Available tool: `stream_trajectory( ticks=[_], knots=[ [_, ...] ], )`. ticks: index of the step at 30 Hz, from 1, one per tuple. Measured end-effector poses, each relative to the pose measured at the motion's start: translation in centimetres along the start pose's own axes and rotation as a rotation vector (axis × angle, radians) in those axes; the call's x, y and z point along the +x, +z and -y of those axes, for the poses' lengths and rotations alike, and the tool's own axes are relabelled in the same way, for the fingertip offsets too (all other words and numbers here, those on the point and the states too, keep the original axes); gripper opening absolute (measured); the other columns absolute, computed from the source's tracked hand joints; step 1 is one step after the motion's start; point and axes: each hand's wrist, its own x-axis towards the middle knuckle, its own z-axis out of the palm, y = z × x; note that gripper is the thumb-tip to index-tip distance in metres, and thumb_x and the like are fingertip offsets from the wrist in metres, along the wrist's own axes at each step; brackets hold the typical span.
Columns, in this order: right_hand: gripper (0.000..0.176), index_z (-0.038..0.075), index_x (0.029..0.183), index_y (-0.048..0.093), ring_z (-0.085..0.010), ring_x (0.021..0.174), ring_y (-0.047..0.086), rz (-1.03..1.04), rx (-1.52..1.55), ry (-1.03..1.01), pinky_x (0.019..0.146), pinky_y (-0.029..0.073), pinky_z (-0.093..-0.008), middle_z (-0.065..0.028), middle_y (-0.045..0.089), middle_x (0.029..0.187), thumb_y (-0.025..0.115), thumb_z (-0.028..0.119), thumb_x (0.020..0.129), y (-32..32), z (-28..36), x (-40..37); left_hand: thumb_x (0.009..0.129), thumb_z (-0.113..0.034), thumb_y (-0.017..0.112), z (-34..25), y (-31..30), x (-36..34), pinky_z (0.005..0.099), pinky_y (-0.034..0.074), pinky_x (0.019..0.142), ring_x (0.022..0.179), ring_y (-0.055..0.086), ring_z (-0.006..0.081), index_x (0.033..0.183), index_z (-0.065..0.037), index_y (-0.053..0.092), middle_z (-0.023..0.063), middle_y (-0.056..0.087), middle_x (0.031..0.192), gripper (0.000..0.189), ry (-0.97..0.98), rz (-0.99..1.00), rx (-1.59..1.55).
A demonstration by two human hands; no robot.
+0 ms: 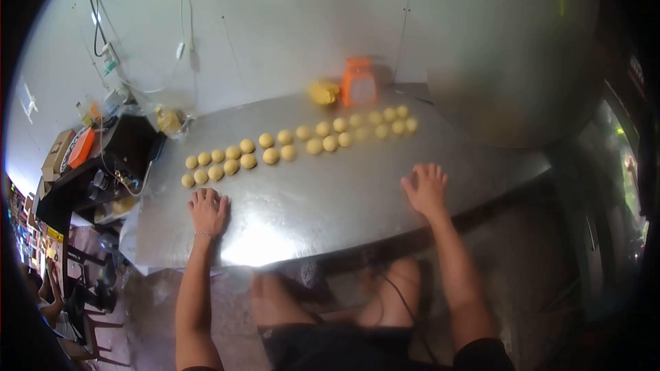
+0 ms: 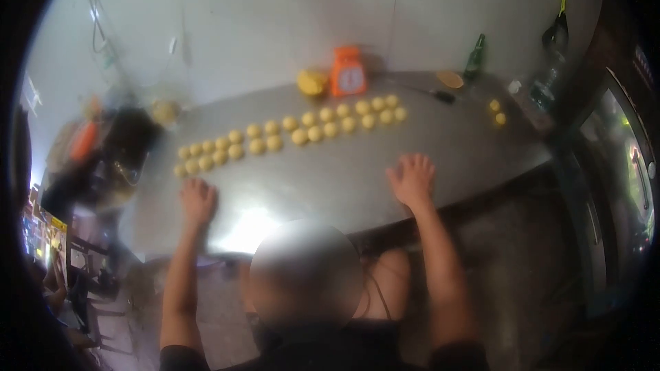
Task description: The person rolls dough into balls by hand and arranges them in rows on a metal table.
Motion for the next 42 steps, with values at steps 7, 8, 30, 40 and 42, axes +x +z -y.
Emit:
stream_trajectory(
  ticks=[7,8,30,40,42],
  knots=[
    [0.040,0.012,0.123,0.069,-0.0377,0.133,0.053,-0.018,-0.088,0.173,0.113,0.039,-0.0567,-0.0162,0.063,0.131,0.067,0.044,0.099,2.1,-2.0,6.9,0.101,-0.025,0.062,4.0,6.6,4.9,0.0564,0.038,0.108,0.129,0.052,0.0389,0.114,-0.006,0.065,0.0184,0.061,0.128,0.024,-0.075,-0.253,0.039],
    [0.039,0.012,0.123,0.070,-0.0375,0.133,0.052,-0.008,-0.075,0.202,0.114,0.038,-0.0569,-0.0163,0.063,0.131,0.067,0.043,0.099,2.4,-2.3,7.3,0.101,-0.024,0.061,4.8,7.4,4.8,0.0569,0.038,0.108,0.130,0.052,0.0394,0.116,-0.005,0.065,0.0186,0.061,0.130,0.024,-0.093,-0.270,0.025],
    [0.039,0.006,0.128,0.065,-0.0416,0.130,0.055,-0.016,-0.097,0.238,0.113,0.040,-0.0567,-0.0231,0.063,0.134,0.062,0.032,0.099,-0.3,-6.8,-0.1,0.085,-0.029,0.063,9.2,4.0,-4.1,0.0609,0.040,0.103,0.119,0.055,0.0420,0.110,-0.006,0.065,0.0210,0.062,0.119,0.034,0.004,-0.092,0.119],
    [0.047,0.003,0.124,0.068,-0.0426,0.132,0.053,0.057,-0.085,-0.027,0.113,0.039,-0.0585,-0.0258,0.062,0.134,0.064,0.038,0.094,-1.1,2.3,-3.1,0.094,-0.039,0.057,-4.3,2.5,-2.6,0.0598,0.035,0.112,0.127,0.051,0.0418,0.112,-0.003,0.071,0.0229,0.063,0.125,0.042,0.313,0.061,0.059],
    [0.047,0.003,0.123,0.068,-0.0425,0.132,0.054,0.069,-0.083,-0.060,0.114,0.039,-0.0593,-0.0255,0.063,0.133,0.064,0.040,0.094,-0.8,4.0,-2.3,0.096,-0.041,0.059,-5.9,2.7,-1.3,0.0586,0.035,0.112,0.127,0.051,0.0407,0.110,-0.004,0.070,0.0214,0.063,0.123,0.041,0.360,0.113,-0.017]
  ],
)
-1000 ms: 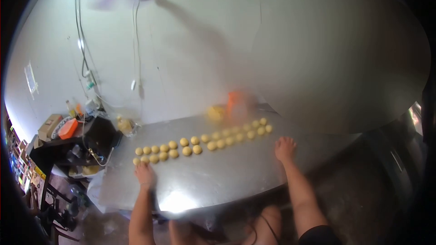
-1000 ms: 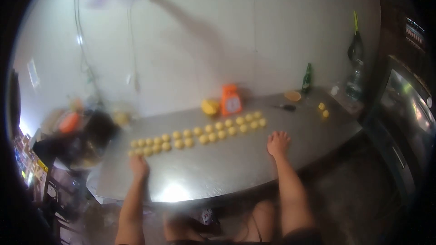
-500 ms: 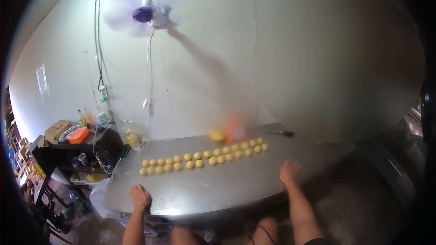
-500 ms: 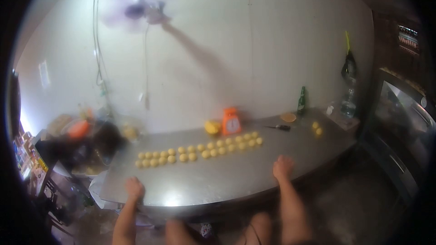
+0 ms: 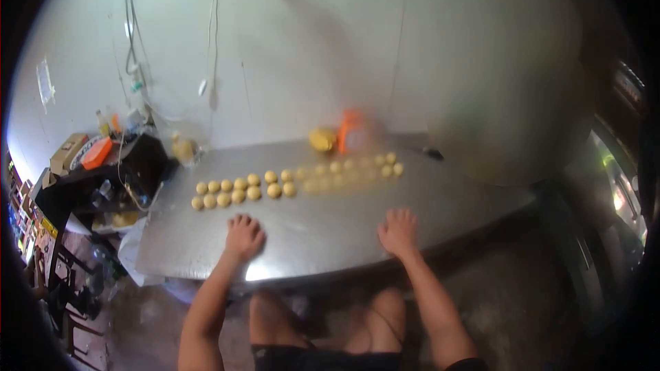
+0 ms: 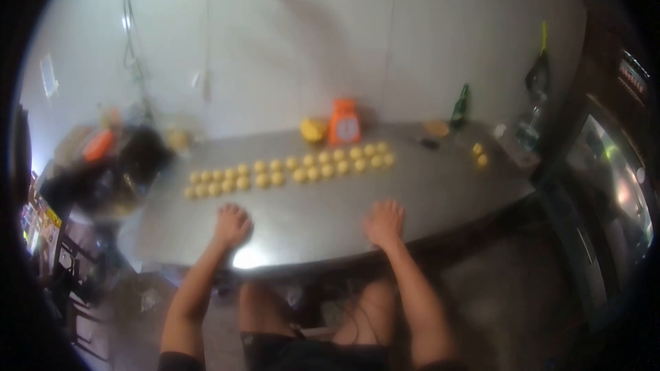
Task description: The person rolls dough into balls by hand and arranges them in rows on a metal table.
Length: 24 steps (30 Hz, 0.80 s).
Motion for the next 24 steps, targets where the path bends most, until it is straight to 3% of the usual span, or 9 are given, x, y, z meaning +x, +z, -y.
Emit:
stream_trajectory(
  ticks=[4,7,11,14,16,20,24],
  knots=[
    [0.046,0.005,0.123,0.070,-0.0409,0.132,0.056,0.070,0.008,-0.012,0.115,0.038,-0.0602,-0.0229,0.065,0.133,0.064,0.042,0.096,0.7,2.7,3.9,0.099,-0.034,0.058,-2.3,0.5,3.2,0.0532,0.039,0.104,0.119,0.054,0.0367,0.104,-0.007,0.069,0.0161,0.064,0.112,0.029,0.178,0.014,-0.027],
    [0.046,0.005,0.126,0.070,-0.0392,0.134,0.057,0.118,-0.001,0.021,0.115,0.038,-0.0604,-0.0214,0.066,0.135,0.061,0.042,0.099,2.1,3.2,7.7,0.101,-0.027,0.058,-3.5,1.4,5.4,0.0516,0.040,0.099,0.115,0.056,0.0337,0.101,-0.007,0.069,0.0138,0.064,0.109,0.023,0.144,-0.010,-0.085],
    [0.045,0.006,0.132,0.070,-0.0386,0.137,0.056,0.104,-0.023,0.061,0.116,0.038,-0.0614,-0.0202,0.066,0.140,0.055,0.039,0.104,4.0,2.6,12.0,0.101,-0.024,0.059,-2.7,3.0,7.0,0.0509,0.041,0.097,0.112,0.058,0.0318,0.103,-0.007,0.069,0.0128,0.064,0.108,0.020,-0.030,-0.101,-0.020],
    [0.034,0.006,0.118,0.071,-0.0384,0.130,0.058,-0.065,-0.025,0.061,0.112,0.041,-0.0597,-0.0181,0.068,0.130,0.055,0.031,0.103,6.8,0.1,13.7,0.099,-0.026,0.061,-0.5,5.3,7.8,0.0512,0.041,0.096,0.113,0.058,0.0307,0.106,-0.009,0.069,0.0116,0.065,0.108,0.020,-0.103,-0.280,0.068],
    [0.034,0.007,0.120,0.072,-0.0387,0.132,0.057,-0.024,-0.036,0.112,0.114,0.040,-0.0597,-0.0180,0.069,0.131,0.053,0.030,0.103,6.2,-1.1,14.3,0.098,-0.027,0.063,0.6,6.0,8.1,0.0517,0.042,0.094,0.114,0.059,0.0299,0.108,-0.010,0.069,0.0105,0.065,0.110,0.021,-0.187,-0.333,0.101],
    [0.034,0.008,0.122,0.071,-0.0381,0.133,0.057,-0.034,-0.095,0.193,0.113,0.041,-0.0582,-0.0175,0.069,0.131,0.053,0.030,0.104,6.5,-3.9,14.0,0.097,-0.028,0.063,2.6,6.2,7.3,0.0553,0.044,0.095,0.116,0.060,0.0298,0.116,-0.011,0.068,0.0098,0.066,0.117,0.026,-0.283,-0.354,0.183],
    [0.034,0.009,0.123,0.070,-0.0365,0.133,0.057,-0.007,-0.148,0.239,0.111,0.042,-0.0571,-0.0163,0.070,0.131,0.052,0.031,0.105,5.3,-6.3,12.5,0.098,-0.028,0.061,4.3,4.2,5.2,0.0595,0.043,0.102,0.120,0.060,0.0327,0.121,-0.009,0.065,0.0136,0.066,0.118,0.031,-0.428,-0.252,0.206]
  ],
)
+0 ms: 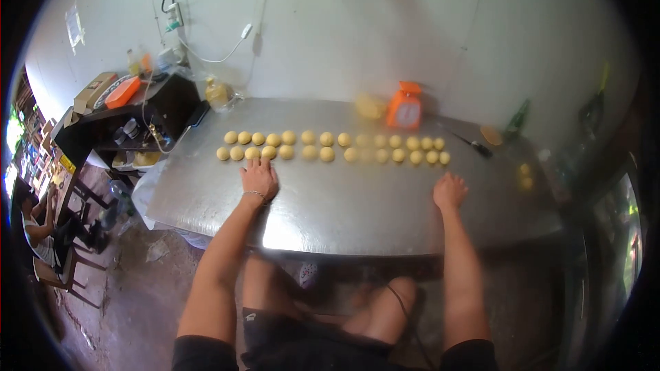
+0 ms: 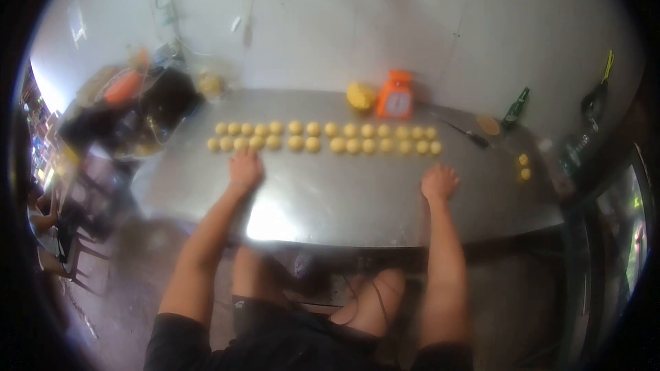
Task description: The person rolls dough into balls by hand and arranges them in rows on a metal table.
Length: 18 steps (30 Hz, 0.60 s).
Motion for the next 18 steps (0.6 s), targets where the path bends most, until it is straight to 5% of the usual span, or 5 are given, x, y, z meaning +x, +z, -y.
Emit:
stream_trajectory(
  ticks=[6,13,18],
  knots=[
    [0.028,0.011,0.119,0.067,-0.0361,0.129,0.059,0.001,-0.018,0.012,0.107,0.045,-0.0576,-0.0149,0.068,0.130,0.055,0.031,0.105,-0.3,-3.8,-2.1,0.100,-0.028,0.057,7.1,-4.4,-3.2,0.0611,0.043,0.102,0.117,0.060,0.0354,0.115,-0.008,0.063,0.0161,0.066,0.116,0.026,-0.090,0.087,0.082],
    [0.020,0.011,0.117,0.062,-0.0397,0.122,0.059,-0.103,0.066,-0.131,0.100,0.046,-0.0582,-0.0164,0.066,0.122,0.054,0.026,0.106,-0.7,-6.8,-6.7,0.095,-0.023,0.059,9.0,-7.8,-8.7,0.0559,0.043,0.094,0.109,0.059,0.0366,0.108,-0.006,0.060,0.0178,0.062,0.109,0.021,0.080,0.003,-0.017],
    [0.018,0.005,0.111,0.061,-0.0432,0.114,0.059,-0.197,0.139,-0.235,0.094,0.046,-0.0568,-0.0200,0.065,0.115,0.051,0.020,0.106,-1.1,-7.3,-10.3,0.075,-0.024,0.063,7.3,-7.4,-10.5,0.0529,0.043,0.089,0.107,0.054,0.0394,0.105,-0.005,0.059,0.0207,0.056,0.107,0.036,0.225,0.012,-0.099]
  ],
)
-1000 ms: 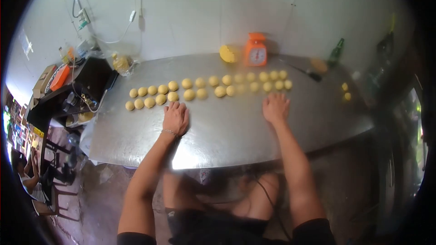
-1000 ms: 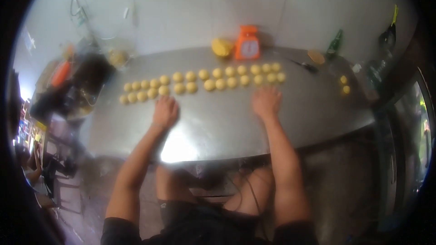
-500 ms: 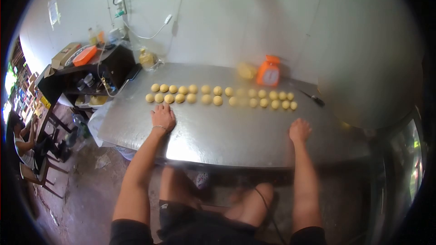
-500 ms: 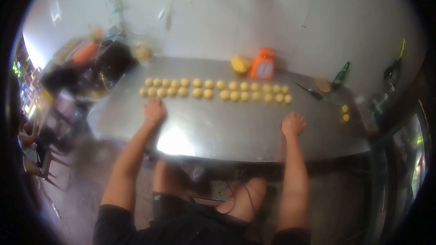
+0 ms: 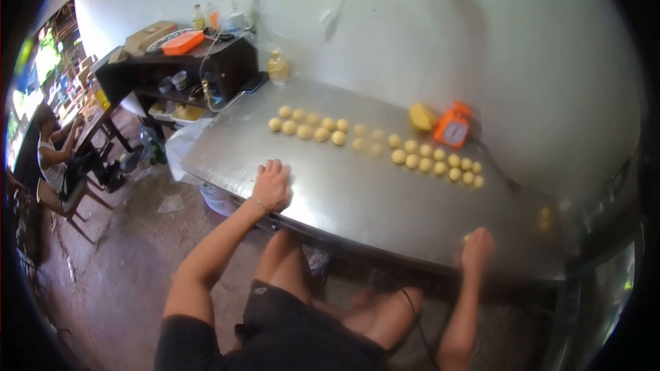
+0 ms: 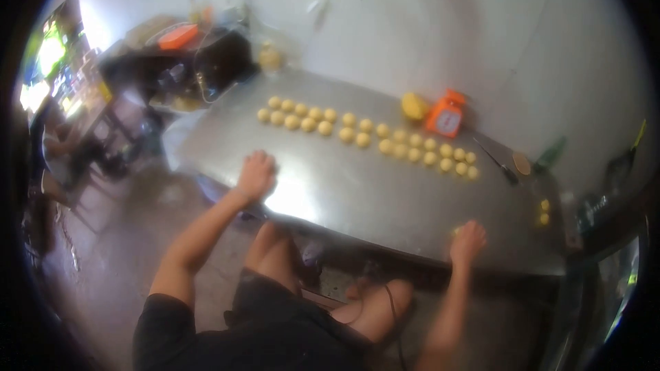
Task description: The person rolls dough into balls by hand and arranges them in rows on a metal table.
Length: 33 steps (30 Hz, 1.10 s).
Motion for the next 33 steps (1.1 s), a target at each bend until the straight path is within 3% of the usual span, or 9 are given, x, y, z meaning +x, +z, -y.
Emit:
stream_trajectory(
  ticks=[3,6,11,15,20,26,28,30,33],
  knots=[
    [0.021,0.006,0.114,0.061,-0.0433,0.117,0.057,0.205,-0.014,0.117,0.097,0.044,-0.0574,-0.0205,0.062,0.116,0.049,0.023,0.108,-3.5,3.1,-1.5,0.074,-0.023,0.064,-3.0,-1.1,0.2,0.0551,0.042,0.092,0.107,0.052,0.0401,0.097,-0.006,0.064,0.0203,0.057,0.106,0.028,0.068,0.068,-0.085],
    [0.023,0.005,0.114,0.060,-0.0443,0.113,0.057,0.080,0.085,-0.040,0.094,0.043,-0.0575,-0.0219,0.060,0.115,0.047,0.023,0.107,-2.8,4.7,-3.8,0.077,-0.025,0.062,-6.1,-1.6,1.5,0.0558,0.041,0.096,0.107,0.052,0.0397,0.096,-0.009,0.066,0.0196,0.057,0.104,0.026,0.135,0.143,-0.129],
    [0.017,0.006,0.102,0.064,-0.0462,0.113,0.054,0.149,0.232,-0.169,0.099,0.041,-0.0598,-0.0218,0.059,0.111,0.063,0.021,0.093,-4.0,10.5,-3.6,0.084,-0.029,0.061,-9.6,-0.5,4.9,0.0546,0.040,0.096,0.104,0.054,0.0362,0.100,-0.008,0.065,0.0151,0.059,0.101,0.026,0.236,0.206,-0.130],
    [0.015,0.008,0.098,0.064,-0.0439,0.113,0.054,0.193,0.307,-0.239,0.102,0.040,-0.0591,-0.0184,0.063,0.108,0.067,0.021,0.092,-3.3,14.4,-1.0,0.098,-0.034,0.058,-10.8,1.9,7.5,0.0544,0.042,0.095,0.108,0.057,0.0350,0.099,-0.008,0.067,0.0161,0.064,0.104,0.028,0.195,0.201,-0.156],
    [0.014,0.009,0.096,0.065,-0.0417,0.113,0.056,0.269,0.251,-0.233,0.102,0.041,-0.0597,-0.0147,0.067,0.103,0.067,0.023,0.094,-1.7,17.9,3.6,0.100,-0.030,0.057,-10.0,4.5,10.8,0.0549,0.045,0.094,0.109,0.060,0.0360,0.102,-0.006,0.070,0.0172,0.066,0.106,0.028,0.096,0.157,-0.167],
    [0.016,0.006,0.092,0.064,-0.0433,0.100,0.062,0.048,0.119,-0.337,0.090,0.047,-0.0572,-0.0192,0.067,0.098,0.060,0.020,0.099,3.1,14.0,8.3,0.100,-0.024,0.058,-8.0,5.6,12.4,0.0563,0.048,0.094,0.109,0.062,0.0395,0.108,-0.002,0.071,0.0219,0.066,0.111,0.027,0.049,0.087,-0.181],
    [0.021,0.005,0.098,0.069,-0.0436,0.103,0.064,0.128,0.032,-0.264,0.093,0.049,-0.0574,-0.0201,0.070,0.102,0.057,0.022,0.102,3.6,12.3,9.2,0.099,-0.024,0.058,-7.0,6.6,12.1,0.0554,0.049,0.093,0.108,0.062,0.0396,0.106,-0.002,0.072,0.0224,0.066,0.111,0.027,0.036,-0.040,-0.152],
    [0.025,0.005,0.103,0.072,-0.0429,0.108,0.065,0.188,-0.043,-0.194,0.094,0.049,-0.0575,-0.0200,0.072,0.106,0.056,0.024,0.104,5.7,8.9,10.1,0.099,-0.027,0.058,-5.5,6.2,12.0,0.0571,0.047,0.097,0.117,0.061,0.0369,0.112,-0.005,0.071,0.0193,0.067,0.118,0.029,-0.037,0.038,-0.136],
    [0.026,0.006,0.106,0.073,-0.0429,0.112,0.065,0.094,-0.080,-0.212,0.093,0.050,-0.0594,-0.0194,0.073,0.108,0.056,0.025,0.104,7.5,4.8,9.6,0.100,-0.029,0.057,-1.0,6.7,11.0,0.0589,0.046,0.100,0.121,0.061,0.0358,0.118,-0.007,0.070,0.0177,0.068,0.122,0.032,-0.174,-0.017,-0.015]
  ],
)
